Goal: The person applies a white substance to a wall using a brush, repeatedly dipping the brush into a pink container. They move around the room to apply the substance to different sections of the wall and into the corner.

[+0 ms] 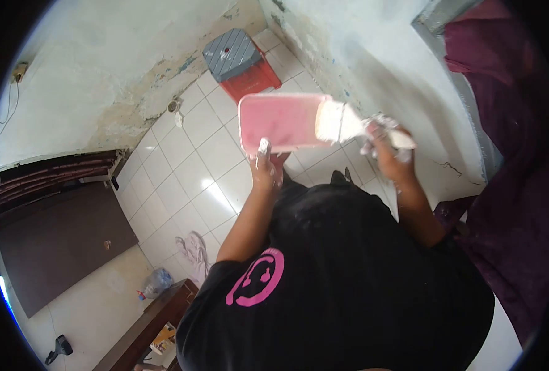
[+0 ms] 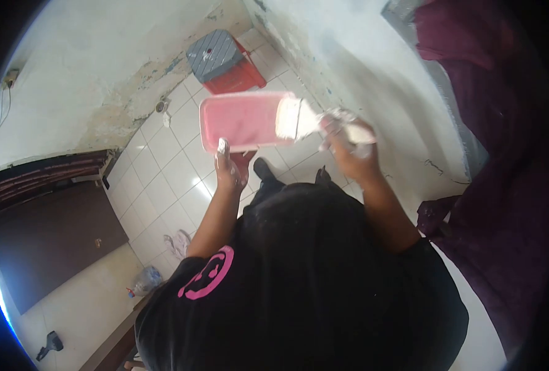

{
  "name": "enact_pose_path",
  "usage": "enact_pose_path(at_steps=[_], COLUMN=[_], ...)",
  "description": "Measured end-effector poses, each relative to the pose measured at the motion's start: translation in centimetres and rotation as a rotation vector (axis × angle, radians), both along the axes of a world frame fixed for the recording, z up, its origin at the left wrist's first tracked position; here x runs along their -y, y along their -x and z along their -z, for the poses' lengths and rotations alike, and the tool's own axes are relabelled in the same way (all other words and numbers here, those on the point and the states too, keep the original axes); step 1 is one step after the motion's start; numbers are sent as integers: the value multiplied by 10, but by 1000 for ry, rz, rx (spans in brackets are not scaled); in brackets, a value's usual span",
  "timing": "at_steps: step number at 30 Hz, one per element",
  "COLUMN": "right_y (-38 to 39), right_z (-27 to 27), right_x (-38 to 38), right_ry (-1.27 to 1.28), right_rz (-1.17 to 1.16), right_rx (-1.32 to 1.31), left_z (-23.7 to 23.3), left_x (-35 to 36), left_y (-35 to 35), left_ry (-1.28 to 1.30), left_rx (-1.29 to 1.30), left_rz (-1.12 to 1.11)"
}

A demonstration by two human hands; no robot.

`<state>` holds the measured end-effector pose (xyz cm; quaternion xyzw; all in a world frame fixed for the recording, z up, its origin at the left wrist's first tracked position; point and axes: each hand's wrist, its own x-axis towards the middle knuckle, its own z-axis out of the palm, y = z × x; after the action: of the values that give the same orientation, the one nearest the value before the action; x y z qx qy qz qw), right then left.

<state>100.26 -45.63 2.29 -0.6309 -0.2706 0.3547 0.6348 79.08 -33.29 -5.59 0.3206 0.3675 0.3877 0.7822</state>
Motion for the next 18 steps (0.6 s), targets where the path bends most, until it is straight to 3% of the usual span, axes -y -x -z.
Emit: enact_pose_path(at_steps=[4, 8, 10, 14, 16, 17, 18], right_y=[14, 44, 67, 117, 139, 141, 141], right_z=[-26, -19, -7, 15, 18, 17, 15], right_x=[-38, -85, -110, -172, -196, -206, -214], right_ry=[33, 41, 44, -49, -47, -77, -93], right_rz=[157, 174, -33, -174, -176, -182, -181], right_rx=[-142, -140, -74, -78, 89, 334, 342], left_z=[-4, 2, 2, -5, -5, -4, -4], left_x=[-45, -82, -98, -122, -130, -138, -146], left_y=[21, 41, 54, 75, 83, 89, 94], left_ry=[-28, -19, -19, -53, -8, -25, -13], left_rx=[58, 103, 113, 109, 82, 87, 89], left_rz=[-4, 20, 33, 101, 69, 69, 54])
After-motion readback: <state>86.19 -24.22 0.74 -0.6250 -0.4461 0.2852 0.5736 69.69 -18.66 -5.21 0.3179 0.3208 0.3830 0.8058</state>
